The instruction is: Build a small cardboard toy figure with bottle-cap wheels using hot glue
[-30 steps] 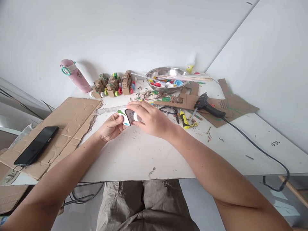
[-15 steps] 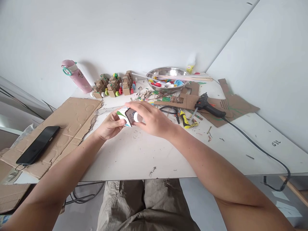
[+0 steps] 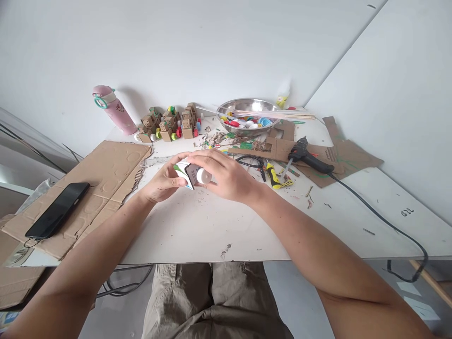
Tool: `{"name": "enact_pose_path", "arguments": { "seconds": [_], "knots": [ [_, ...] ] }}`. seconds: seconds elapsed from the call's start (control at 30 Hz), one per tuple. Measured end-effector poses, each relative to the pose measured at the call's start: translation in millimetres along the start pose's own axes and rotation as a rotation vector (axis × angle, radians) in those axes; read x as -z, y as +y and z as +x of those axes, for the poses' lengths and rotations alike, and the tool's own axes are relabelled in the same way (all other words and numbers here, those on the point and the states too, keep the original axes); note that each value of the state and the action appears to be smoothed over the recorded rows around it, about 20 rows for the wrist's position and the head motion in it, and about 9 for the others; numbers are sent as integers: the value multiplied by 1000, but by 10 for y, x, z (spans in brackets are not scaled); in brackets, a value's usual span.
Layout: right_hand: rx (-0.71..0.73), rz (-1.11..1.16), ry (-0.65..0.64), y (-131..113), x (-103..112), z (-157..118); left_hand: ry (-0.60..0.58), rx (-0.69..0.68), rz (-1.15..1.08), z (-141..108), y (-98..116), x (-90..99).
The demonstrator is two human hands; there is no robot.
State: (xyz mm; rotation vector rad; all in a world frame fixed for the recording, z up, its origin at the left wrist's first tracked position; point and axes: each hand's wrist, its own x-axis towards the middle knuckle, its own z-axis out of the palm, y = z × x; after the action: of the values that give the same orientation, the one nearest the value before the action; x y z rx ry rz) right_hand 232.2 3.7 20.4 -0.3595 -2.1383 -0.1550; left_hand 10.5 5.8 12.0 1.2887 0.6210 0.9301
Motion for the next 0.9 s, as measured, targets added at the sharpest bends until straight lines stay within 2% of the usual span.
{"name": "enact_pose_path", "arguments": {
  "seconds": [0.17,0.3,0.47,0.57,0.9],
  "knots": [
    [-12,-7,-36,33,5,-44,26,-80,77,7,-28,11],
    [-41,-11,-81,38,13,-42,22,-83,60,5,-40,-11],
    [-87,36,-110,6,5,-1,25,11,-77,-17,-30,-136],
    [-192,114,-172,-27,2,7,14,85,-150,-23,-22,-170],
    [-387,333,-188,-93,13,14,-72,216,-162,-17,4,-26]
  ]
}}
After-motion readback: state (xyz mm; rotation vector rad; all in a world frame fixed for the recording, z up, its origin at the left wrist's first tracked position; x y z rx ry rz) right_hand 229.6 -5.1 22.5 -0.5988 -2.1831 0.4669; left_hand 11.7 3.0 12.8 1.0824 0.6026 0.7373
